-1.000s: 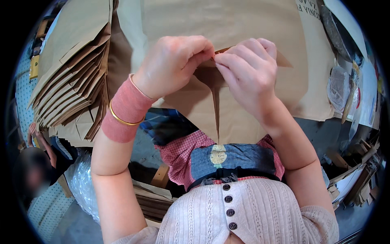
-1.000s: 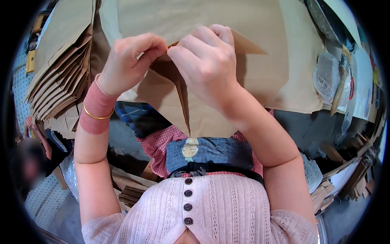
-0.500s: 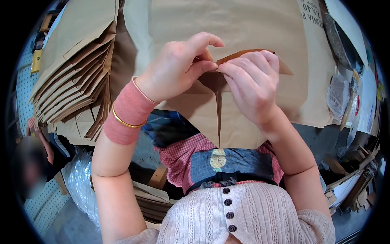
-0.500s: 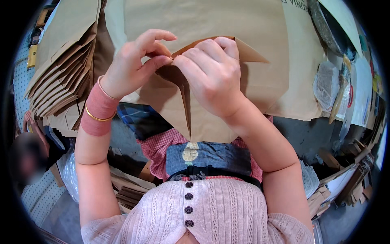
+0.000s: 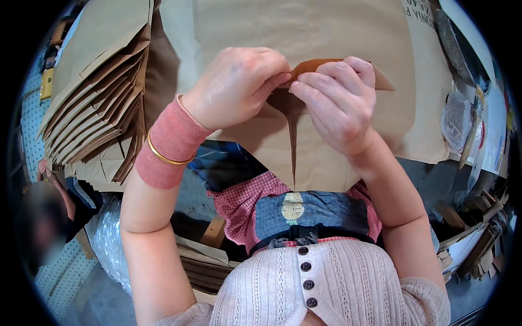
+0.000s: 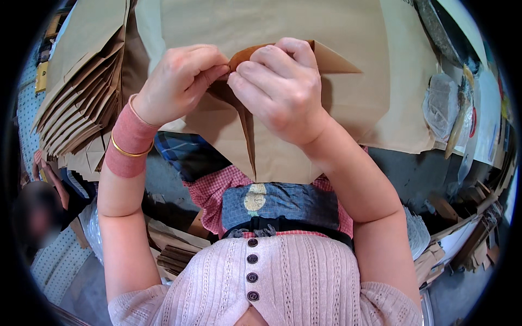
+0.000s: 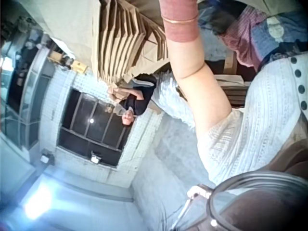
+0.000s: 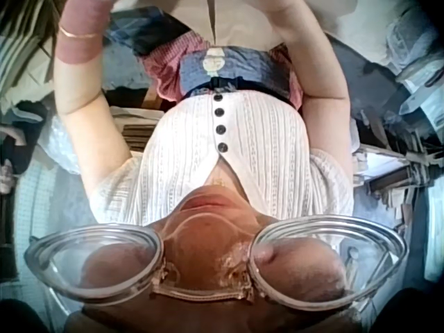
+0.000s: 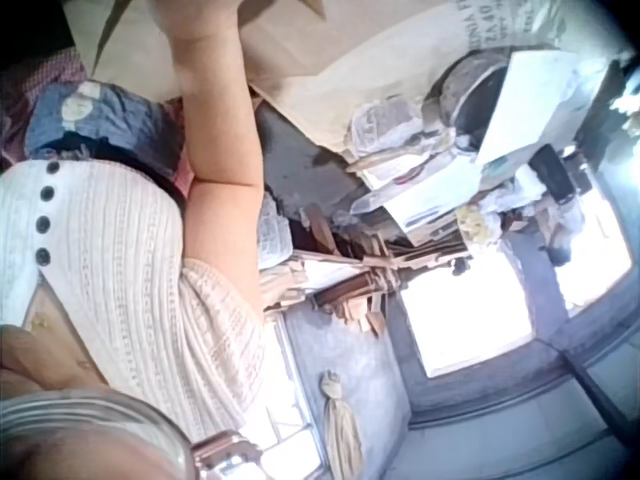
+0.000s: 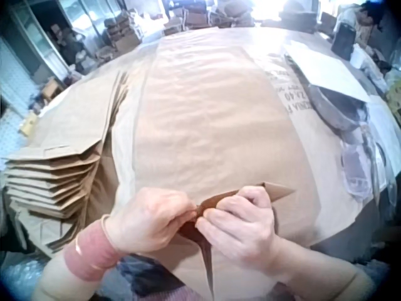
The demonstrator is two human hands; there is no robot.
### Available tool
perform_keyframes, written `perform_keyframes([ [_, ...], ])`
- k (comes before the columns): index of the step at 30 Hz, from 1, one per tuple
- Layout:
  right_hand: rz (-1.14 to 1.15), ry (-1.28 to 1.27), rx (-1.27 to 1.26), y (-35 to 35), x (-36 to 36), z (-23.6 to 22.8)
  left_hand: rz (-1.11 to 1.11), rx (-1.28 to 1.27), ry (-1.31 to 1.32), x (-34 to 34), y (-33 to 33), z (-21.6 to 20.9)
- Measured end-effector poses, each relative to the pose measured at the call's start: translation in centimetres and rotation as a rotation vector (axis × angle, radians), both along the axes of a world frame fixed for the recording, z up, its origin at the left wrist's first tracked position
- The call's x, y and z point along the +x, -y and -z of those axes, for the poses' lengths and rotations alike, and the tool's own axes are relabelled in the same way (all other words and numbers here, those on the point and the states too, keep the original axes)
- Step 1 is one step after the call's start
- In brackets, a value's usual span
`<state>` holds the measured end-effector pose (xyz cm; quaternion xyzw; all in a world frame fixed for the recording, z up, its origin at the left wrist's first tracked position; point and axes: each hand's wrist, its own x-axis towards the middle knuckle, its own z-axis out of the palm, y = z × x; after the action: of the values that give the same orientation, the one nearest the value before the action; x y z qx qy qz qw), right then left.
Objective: The person assembles paper envelopes by folding the flaps of flat paper sheets. They use a brush to apply adhesive to the edges and press the flaps down to seal them. The process is repeated for multiple envelopes, which are stacked on the table.
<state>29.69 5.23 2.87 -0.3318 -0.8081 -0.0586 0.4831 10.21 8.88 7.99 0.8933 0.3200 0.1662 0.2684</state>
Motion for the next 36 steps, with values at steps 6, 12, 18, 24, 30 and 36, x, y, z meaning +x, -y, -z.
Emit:
perform_keyframes([
  [6, -0.027, -0.031, -0.065, 0.1, -0.1, 0.2, 0.056, -0.027, 0.044, -0.4, -0.1, -0.1],
  [12, -0.019, 0.003, -0.106, -0.1, 0.0, -0.3, 0.078, 0.039, -0.064, 0.1, -0.2, -0.4],
  [18, 0.028, 0.043, -0.018, 0.9, -0.4, -0.2, -0.013, 0.080, -0.023, -0.1, 0.7, 0.5],
  [24, 0.071, 0.025, -0.125, 0.8, -0.3, -0.2, 0.058, 0.020, -0.001, -0.4, 0.2, 0.0],
  [30, 0.098, 0.030, -0.157, 0.5, -0.6, -0.5, 0.075, 0.122, -0.136, 0.0, 0.2, -0.3],
  [36, 0.046, 0.037, -0.119, 1.4, -0.5, 0.0, 0.016, 0.238, -0.083, 0.3, 1.1, 0.4],
])
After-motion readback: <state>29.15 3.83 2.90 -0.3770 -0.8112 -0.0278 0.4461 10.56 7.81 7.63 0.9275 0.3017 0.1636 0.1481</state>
